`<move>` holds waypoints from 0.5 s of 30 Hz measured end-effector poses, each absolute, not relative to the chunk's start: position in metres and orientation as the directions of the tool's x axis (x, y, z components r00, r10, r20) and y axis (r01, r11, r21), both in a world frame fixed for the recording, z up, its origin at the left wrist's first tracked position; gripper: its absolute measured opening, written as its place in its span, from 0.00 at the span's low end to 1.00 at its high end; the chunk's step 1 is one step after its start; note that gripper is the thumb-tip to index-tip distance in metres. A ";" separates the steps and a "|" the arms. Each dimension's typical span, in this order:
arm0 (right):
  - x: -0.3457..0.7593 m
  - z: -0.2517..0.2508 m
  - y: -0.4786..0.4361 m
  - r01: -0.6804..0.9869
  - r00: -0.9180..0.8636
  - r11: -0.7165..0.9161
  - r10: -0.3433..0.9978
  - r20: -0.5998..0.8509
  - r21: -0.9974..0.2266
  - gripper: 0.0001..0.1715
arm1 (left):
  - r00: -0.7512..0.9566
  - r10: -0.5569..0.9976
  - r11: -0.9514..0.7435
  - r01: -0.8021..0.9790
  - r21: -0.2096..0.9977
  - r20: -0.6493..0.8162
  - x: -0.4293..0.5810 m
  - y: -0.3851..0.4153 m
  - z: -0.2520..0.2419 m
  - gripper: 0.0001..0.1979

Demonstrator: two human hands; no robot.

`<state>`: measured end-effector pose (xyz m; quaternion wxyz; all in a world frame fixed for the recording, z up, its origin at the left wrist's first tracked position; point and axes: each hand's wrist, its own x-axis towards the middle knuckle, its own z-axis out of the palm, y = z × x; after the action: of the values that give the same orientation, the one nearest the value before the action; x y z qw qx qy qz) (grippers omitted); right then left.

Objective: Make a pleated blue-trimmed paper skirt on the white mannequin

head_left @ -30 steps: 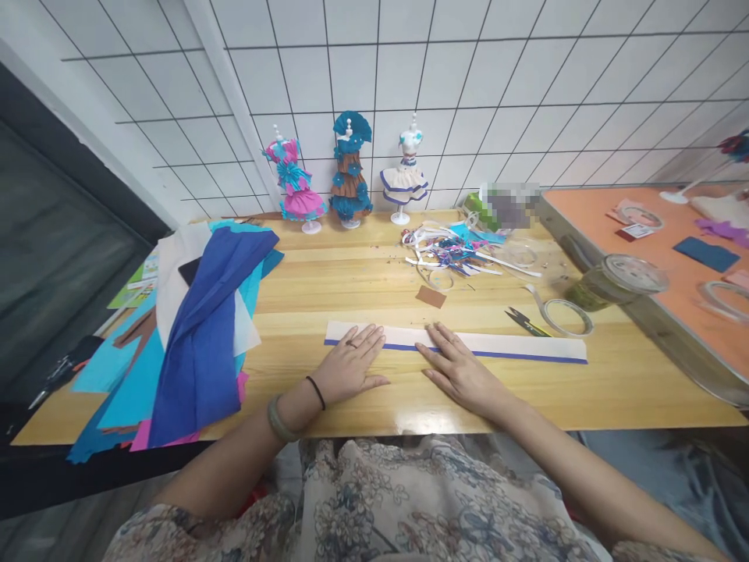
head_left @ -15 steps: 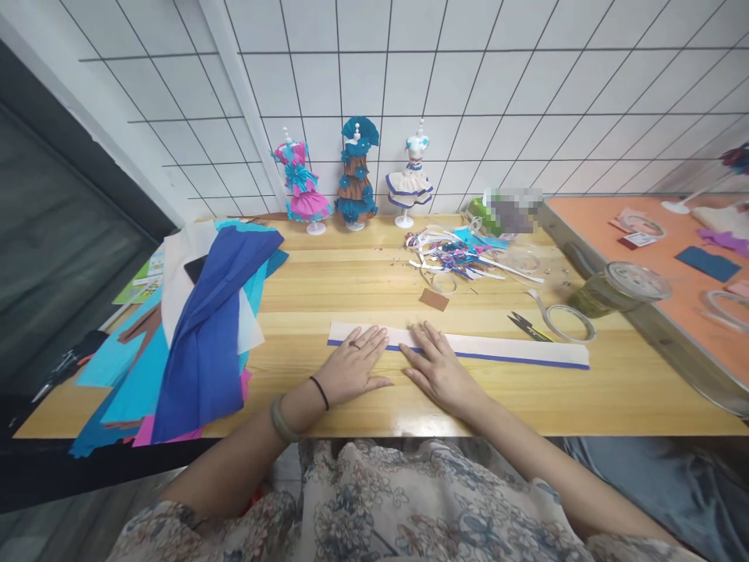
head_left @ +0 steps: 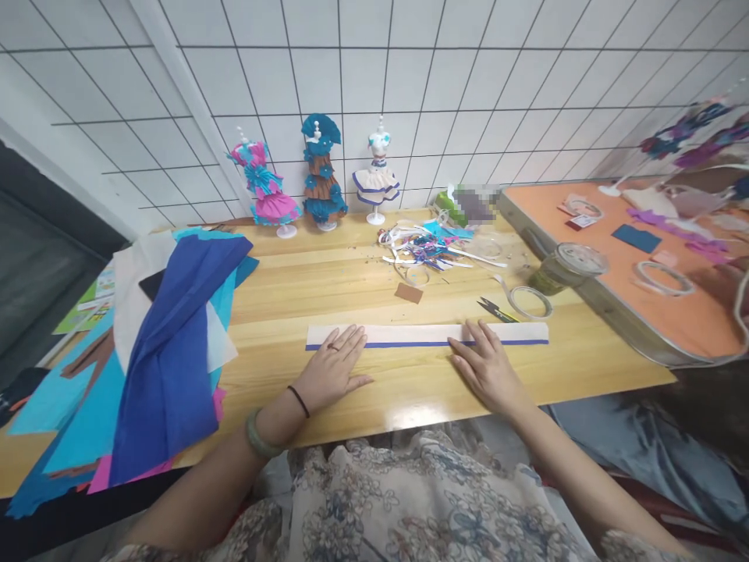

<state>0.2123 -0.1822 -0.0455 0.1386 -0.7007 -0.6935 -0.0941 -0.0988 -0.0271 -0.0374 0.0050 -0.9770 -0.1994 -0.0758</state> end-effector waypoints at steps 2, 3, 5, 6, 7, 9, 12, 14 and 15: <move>0.228 -0.047 -0.190 0.999 0.035 -0.026 0.942 0.335 -0.032 0.22 | 0.907 0.388 -0.921 0.390 0.019 0.161 -0.099 -0.027 -0.037 0.37; 0.235 -0.048 -0.194 0.999 0.039 -0.036 0.940 0.339 -0.017 0.22 | 0.906 0.388 -0.920 0.391 0.021 0.167 -0.099 -0.027 -0.037 0.36; 0.248 -0.048 -0.201 0.998 0.052 -0.058 0.937 0.346 0.008 0.22 | 0.904 0.393 -0.919 0.393 0.031 0.170 -0.098 -0.027 -0.036 0.36; 0.254 -0.048 -0.205 0.997 0.062 -0.073 0.934 0.351 0.017 0.22 | 0.903 0.396 -0.918 0.395 0.038 0.167 -0.098 -0.027 -0.035 0.36; 0.260 -0.048 -0.208 0.996 0.076 -0.090 0.931 0.356 0.025 0.22 | 0.902 0.398 -0.917 0.397 0.045 0.165 -0.098 -0.027 -0.035 0.36; 0.273 -0.048 -0.216 0.990 0.114 -0.137 0.923 0.367 0.037 0.22 | 0.903 0.396 -0.918 0.393 0.055 0.167 -0.098 -0.027 -0.035 0.36; 0.290 -0.048 -0.228 0.970 0.199 -0.237 0.903 0.382 0.055 0.22 | 0.905 0.384 -0.923 0.381 0.056 0.180 -0.098 -0.026 -0.035 0.36; 0.296 -0.045 -0.232 0.954 0.255 -0.297 0.878 0.405 0.042 0.22 | 0.908 0.382 -0.924 0.380 0.048 0.171 -0.098 -0.026 -0.035 0.36; 0.295 -0.040 -0.231 0.951 0.277 -0.310 0.861 0.426 0.009 0.22 | 0.908 0.385 -0.923 0.383 0.043 0.163 -0.098 -0.026 -0.035 0.37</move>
<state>0.2953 -0.2311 -0.0402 0.1248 -0.7893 -0.5738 -0.1794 -0.0979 -0.0260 -0.0347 -0.0052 -0.9768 -0.1967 -0.0846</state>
